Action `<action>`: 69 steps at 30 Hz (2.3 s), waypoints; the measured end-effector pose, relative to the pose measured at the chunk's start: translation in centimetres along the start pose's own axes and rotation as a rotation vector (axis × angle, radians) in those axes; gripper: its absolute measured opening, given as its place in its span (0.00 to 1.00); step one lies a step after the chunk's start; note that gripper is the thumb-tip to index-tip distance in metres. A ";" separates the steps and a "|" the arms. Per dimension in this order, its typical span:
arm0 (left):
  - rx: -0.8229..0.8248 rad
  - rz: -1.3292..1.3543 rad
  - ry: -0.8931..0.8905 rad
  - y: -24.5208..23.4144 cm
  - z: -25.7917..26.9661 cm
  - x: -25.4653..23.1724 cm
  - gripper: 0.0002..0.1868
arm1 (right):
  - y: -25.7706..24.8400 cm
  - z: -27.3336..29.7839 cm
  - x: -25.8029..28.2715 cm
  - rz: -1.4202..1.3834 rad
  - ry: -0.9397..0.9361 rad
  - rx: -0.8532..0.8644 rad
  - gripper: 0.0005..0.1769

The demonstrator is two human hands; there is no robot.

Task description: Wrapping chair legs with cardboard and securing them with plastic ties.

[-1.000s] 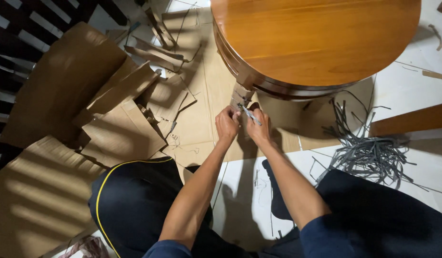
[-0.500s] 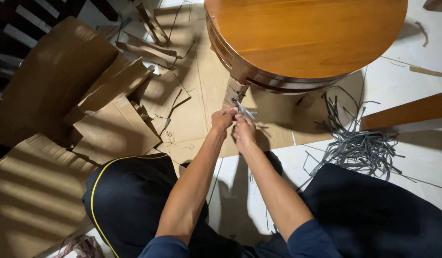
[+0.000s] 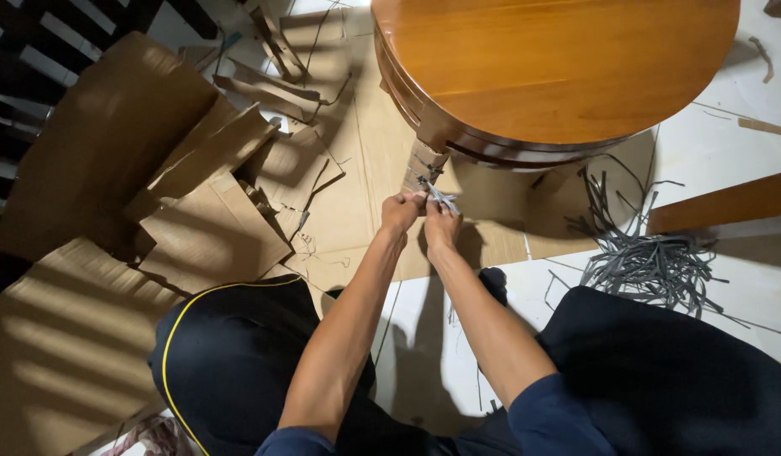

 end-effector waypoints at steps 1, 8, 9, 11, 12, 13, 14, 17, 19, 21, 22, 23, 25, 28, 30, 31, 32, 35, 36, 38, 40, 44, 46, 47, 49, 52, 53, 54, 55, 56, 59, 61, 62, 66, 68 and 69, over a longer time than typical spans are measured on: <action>0.001 -0.002 0.000 0.1 -0.6 0.4 0.16 | 0.2 -0.6 -0.4 -0.001 0.001 -0.002 0.27; -0.124 -0.124 0.014 0.0 -0.1 0.5 0.10 | 0.0 -0.7 0.1 0.053 -0.007 0.001 0.14; -0.140 -0.131 0.018 -0.1 0.7 -0.1 0.11 | 0.2 -1.0 -0.1 0.075 -0.004 0.017 0.14; -0.151 -0.117 0.032 0.3 0.0 0.4 0.10 | -1.5 1.9 1.8 0.082 -0.038 0.035 0.15; -0.163 -0.102 0.046 0.5 -0.3 0.7 0.10 | -2.4 3.4 2.7 0.090 -0.072 0.055 0.16; -0.161 -0.105 0.047 0.6 -0.1 0.7 0.10 | -2.2 2.8 2.1 0.089 -0.071 0.052 0.16; -0.176 -0.067 0.063 0.7 0.1 0.7 0.10 | -2.1 2.3 1.6 0.087 -0.090 0.056 0.16; -0.182 -0.044 0.083 0.7 0.0 1.1 0.10 | -2.5 3.3 3.0 0.068 -0.112 0.058 0.17; -0.173 -0.058 0.091 0.6 0.2 1.0 0.11 | -2.7 3.6 3.9 0.049 -0.117 0.056 0.18; -0.168 -0.008 0.099 0.6 0.7 0.7 0.11 | -2.6 2.6 3.5 -0.024 -0.125 0.070 0.13; -0.166 -0.010 0.100 0.6 0.7 0.8 0.11 | -2.9 2.7 3.7 -0.026 -0.124 0.068 0.13; -0.163 -0.025 0.088 0.5 0.6 0.8 0.11 | -3.2 2.7 3.9 -0.125 -0.109 0.118 0.11; -0.161 -0.040 0.076 0.3 0.6 0.9 0.10 | -3.4 3.0 4.4 -0.225 -0.093 0.170 0.10; -0.153 -0.039 0.096 0.0 1.3 0.7 0.11 | -3.4 3.3 4.5 -0.359 -0.012 0.218 0.12; -0.178 -0.098 0.274 -0.4 2.7 -0.2 0.11 | -3.1 2.7 4.0 -0.373 0.012 0.268 0.13; -0.179 -0.097 0.275 -0.6 4.8 -1.2 0.11 | -2.9 2.4 3.6 -0.373 0.011 0.270 0.13; -0.188 -0.191 0.374 -0.7 6.9 -2.3 0.10 | -2.7 2.2 3.3 -0.367 0.023 0.281 0.13; -0.238 -0.405 0.618 -1.2 8.5 -3.1 0.07 | -2.8 2.2 3.7 -0.356 0.014 0.303 0.10; -0.276 -0.528 0.760 -1.3 8.2 -2.9 0.05 | -3.0 2.4 4.0 -0.350 -0.002 0.311 0.08; -0.275 -0.580 0.802 -1.7 9.0 -3.1 0.04 | -3.4 1.9 3.7 -0.335 -0.022 0.309 0.09; -0.270 -0.632 0.844 -2.0 8.9 -3.2 0.03 | -3.5 1.6 3.5 -0.321 -0.041 0.304 0.10; -0.260 -0.625 0.802 -2.1 7.7 -2.9 0.04 | -3.5 1.3 3.4 -0.234 -0.134 0.283 0.07; -0.254 -0.585 0.765 -2.0 7.5 -3.2 0.04 | -3.9 -0.3 2.7 -0.184 -0.177 0.265 0.08; -0.275 -0.579 0.739 -2.2 7.4 -3.5 0.03 | -4.1 -1.7 1.7 -0.219 -0.154 0.272 0.08; -0.296 -0.574 0.713 -2.4 7.0 -3.6 0.01 | -3.8 -3.5 0.3 -0.256 -0.131 0.279 0.08; -0.278 -0.556 0.711 -2.6 6.2 -3.3 0.03 | -3.5 -4.6 -1.5 -0.288 -0.114 0.274 0.08; -0.219 -0.482 0.734 -2.8 6.3 -3.3 0.04 | -4.0 -4.7 -2.5 -0.427 -0.076 0.285 0.12; -0.160 -0.408 0.756 -3.0 6.5 -3.4 0.06 | -4.5 -4.7 -3.6 -0.566 -0.037 0.296 0.21; -0.162 -0.408 0.759 -3.1 5.6 -2.3 0.06 | -5.5 -3.6 -3.8 -0.568 -0.039 0.298 0.21; -0.145 -0.333 0.704 -3.1 4.7 -1.2 0.11 | -6.6 -2.6 -4.2 -0.494 -0.034 0.303 0.19; -0.153 -0.387 0.556 -3.7 1.2 4.4 0.14 | -6.4 -3.5 -15.6 -0.198 0.112 0.116 0.12; -0.188 -0.513 0.460 -4.4 -1.5 8.8 0.12 | -6.1 -5.6 -19.8 0.025 0.247 -0.071 0.17; -0.062 -0.704 0.376 -4.6 -2.9 11.0 0.15 | -6.0 -4.6 -19.9 0.013 0.281 -0.019 0.14; 0.315 -1.139 0.307 -5.2 -6.7 14.6 0.13 | -5.4 -4.9 -16.8 0.172 0.144 0.118 0.11; 0.349 -1.184 0.378 -8.0 -2.9 6.5 0.18 | -8.4 -3.9 -8.5 0.087 -0.005 0.142 0.12; 0.384 -1.230 0.442 -9.6 -0.8 2.4 0.23 | -9.8 -3.2 -4.2 0.005 -0.148 0.167 0.20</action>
Point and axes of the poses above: each hand's wrist, its own z-axis away from the middle knuckle, its own y-axis out of the palm, x = y × z, the point moved 1 cm from there along -z, towards the middle knuckle, and after that the axes turned 5 degrees about -y, right-handed, at the moved point
